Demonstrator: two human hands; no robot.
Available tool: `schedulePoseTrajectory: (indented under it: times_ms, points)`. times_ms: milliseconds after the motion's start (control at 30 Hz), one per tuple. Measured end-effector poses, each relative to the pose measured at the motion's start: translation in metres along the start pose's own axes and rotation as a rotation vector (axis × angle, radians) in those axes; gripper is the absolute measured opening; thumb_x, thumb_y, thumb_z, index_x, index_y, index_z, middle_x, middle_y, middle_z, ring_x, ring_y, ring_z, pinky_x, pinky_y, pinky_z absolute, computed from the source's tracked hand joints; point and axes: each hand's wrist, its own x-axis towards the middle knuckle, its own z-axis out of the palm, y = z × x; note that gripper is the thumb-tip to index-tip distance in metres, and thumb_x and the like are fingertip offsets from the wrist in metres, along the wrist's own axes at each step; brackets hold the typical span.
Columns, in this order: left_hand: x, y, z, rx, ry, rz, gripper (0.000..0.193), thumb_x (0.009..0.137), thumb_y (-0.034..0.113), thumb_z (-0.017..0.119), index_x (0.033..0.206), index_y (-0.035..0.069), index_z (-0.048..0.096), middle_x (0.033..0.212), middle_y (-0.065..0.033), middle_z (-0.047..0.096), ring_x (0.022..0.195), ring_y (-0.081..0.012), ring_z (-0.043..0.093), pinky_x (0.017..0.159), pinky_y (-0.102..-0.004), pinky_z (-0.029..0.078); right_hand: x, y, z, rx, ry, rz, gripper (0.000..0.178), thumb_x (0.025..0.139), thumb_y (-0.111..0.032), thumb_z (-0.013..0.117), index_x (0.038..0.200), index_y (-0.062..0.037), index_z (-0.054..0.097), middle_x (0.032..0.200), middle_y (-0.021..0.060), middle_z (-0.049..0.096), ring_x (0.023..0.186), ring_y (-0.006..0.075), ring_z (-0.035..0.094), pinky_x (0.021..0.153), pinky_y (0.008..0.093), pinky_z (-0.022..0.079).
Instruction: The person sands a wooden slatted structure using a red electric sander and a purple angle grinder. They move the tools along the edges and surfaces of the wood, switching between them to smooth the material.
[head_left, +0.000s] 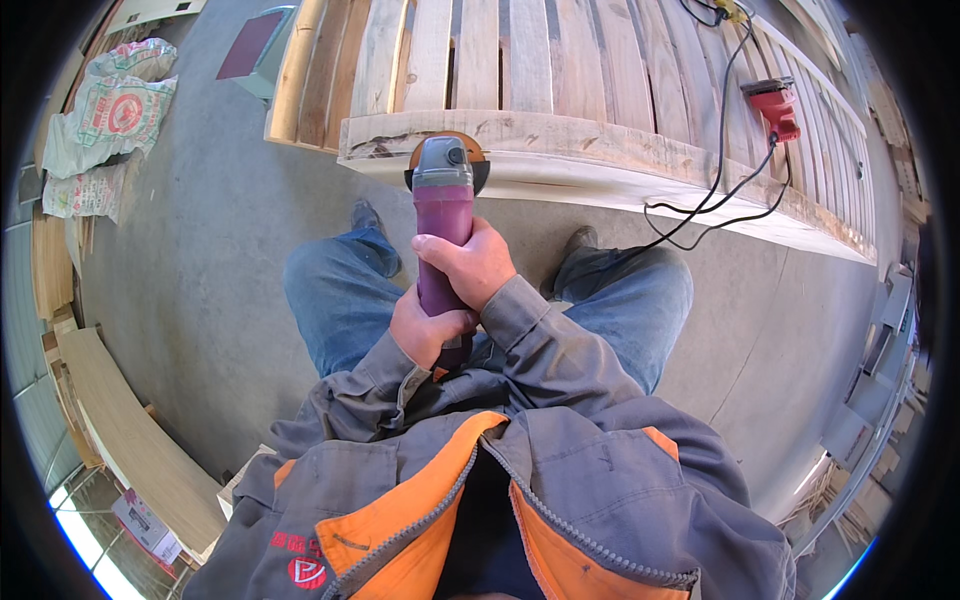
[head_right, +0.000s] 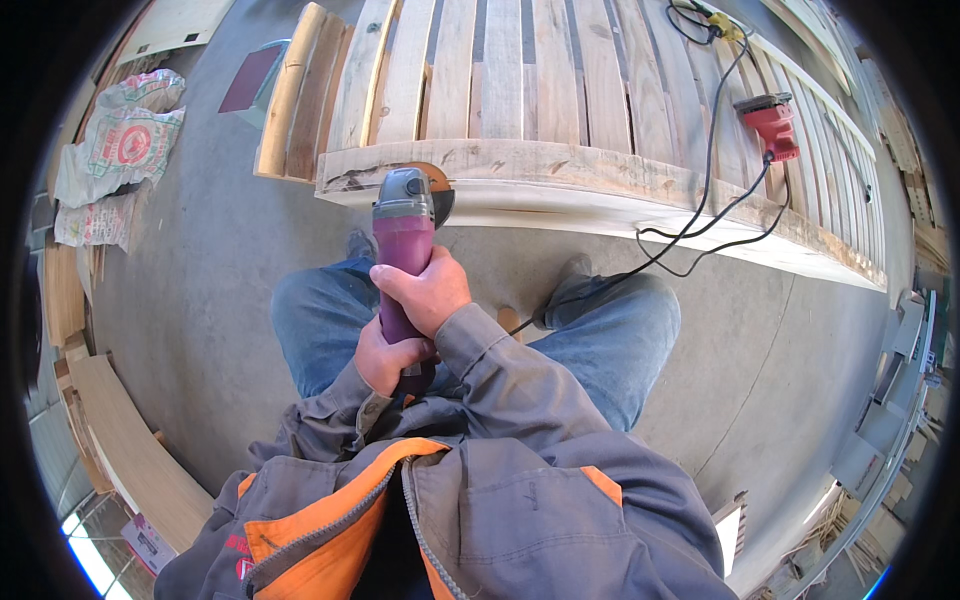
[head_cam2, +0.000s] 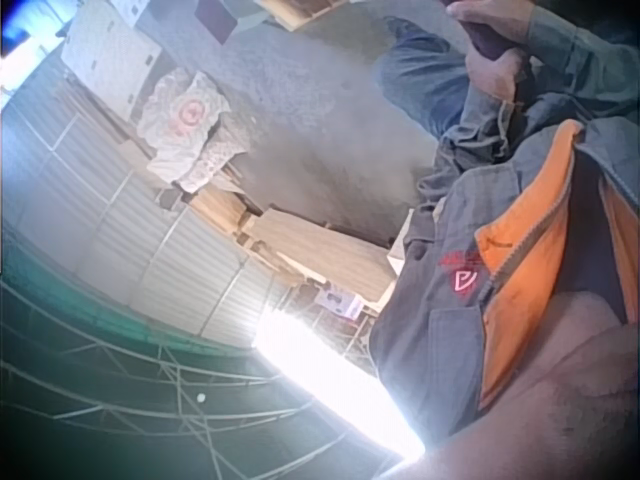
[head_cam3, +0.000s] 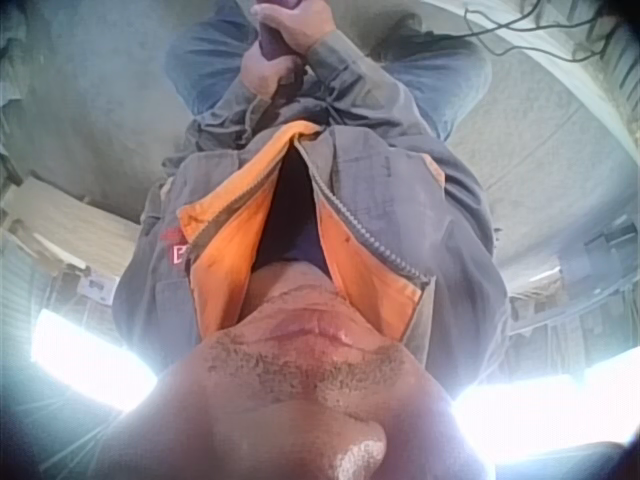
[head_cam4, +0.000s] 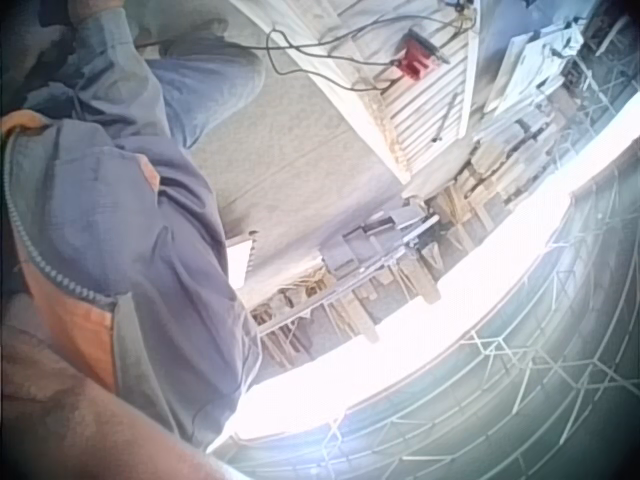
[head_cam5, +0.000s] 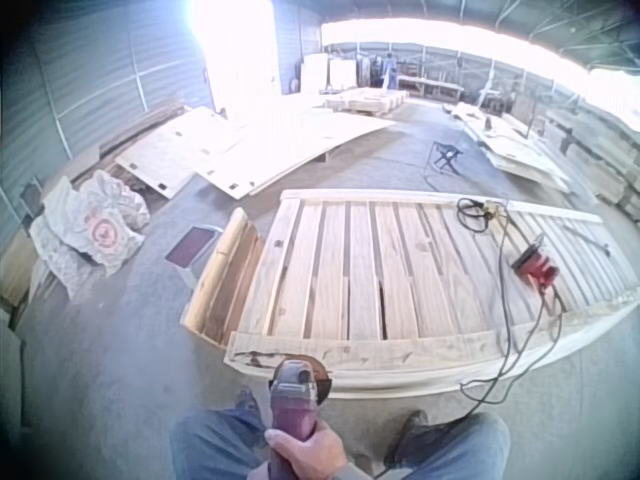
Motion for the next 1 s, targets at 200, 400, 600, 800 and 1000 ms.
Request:
schedulePoseTrajectory:
  times_ms: [200, 400, 600, 800, 1000]
  points:
    - [0.001, -0.003, 0.0, 0.003, 0.008, -0.009, 0.044, 0.083, 0.003, 0.077, 0.124, -0.003, 0.063, 0.101, -0.0116, 0.075, 0.088, -0.0231, 0.075, 0.08, -0.0344, 0.059, -0.002, -0.004, -0.002, 0.01, 0.001, 0.01, 0.058, 0.085, -0.037, 0.084, 0.121, 0.0052, 0.068, 0.104, 0.0154, 0.075, 0.091, 0.0208, 0.072, 0.082, 0.036, 0.06]
    - [0.002, -0.002, 0.0, 0.025, -0.011, 0.01, 0.044, 0.083, 0.002, 0.075, 0.125, -0.004, 0.062, 0.102, -0.012, 0.075, 0.089, -0.0237, 0.075, 0.08, -0.0347, 0.06, -0.002, -0.003, -0.003, 0.014, 0.005, 0.027, 0.065, 0.081, -0.041, 0.085, 0.121, 0.0077, 0.066, 0.108, 0.0207, 0.075, 0.095, 0.0269, 0.075, 0.086, 0.0391, 0.06]
    - [0.002, -0.001, 0.003, 0.04, 0.002, 0.017, 0.045, 0.083, 0.002, 0.076, 0.126, -0.003, 0.062, 0.103, -0.0119, 0.075, 0.089, -0.0236, 0.075, 0.08, -0.0349, 0.06, -0.002, -0.003, -0.005, 0.013, -0.004, 0.028, 0.066, 0.081, -0.041, 0.085, 0.122, 0.0079, 0.066, 0.108, 0.021, 0.075, 0.095, 0.0273, 0.075, 0.086, 0.0389, 0.06]
    - [0.001, 0.001, 0.006, 0.01, 0.01, 0.007, 0.045, 0.083, 0.004, 0.077, 0.126, -0.004, 0.062, 0.104, -0.0123, 0.075, 0.089, -0.0235, 0.075, 0.081, -0.0349, 0.06, -0.002, -0.002, -0.005, -0.012, 0.016, 0.013, 0.06, 0.084, -0.039, 0.084, 0.121, 0.0053, 0.068, 0.105, 0.0159, 0.075, 0.091, 0.0211, 0.072, 0.082, 0.0361, 0.06]
    - [0.001, -0.001, 0.006, -0.001, -0.005, 0.002, 0.046, 0.084, 0.005, 0.077, 0.126, -0.004, 0.062, 0.104, -0.0123, 0.075, 0.09, -0.0235, 0.075, 0.081, -0.035, 0.06, -0.003, -0.005, -0.007, -0.018, 0.011, 0.027, 0.061, 0.084, -0.038, 0.084, 0.123, 0.0062, 0.066, 0.107, 0.0168, 0.075, 0.092, 0.0218, 0.073, 0.083, 0.0358, 0.06]
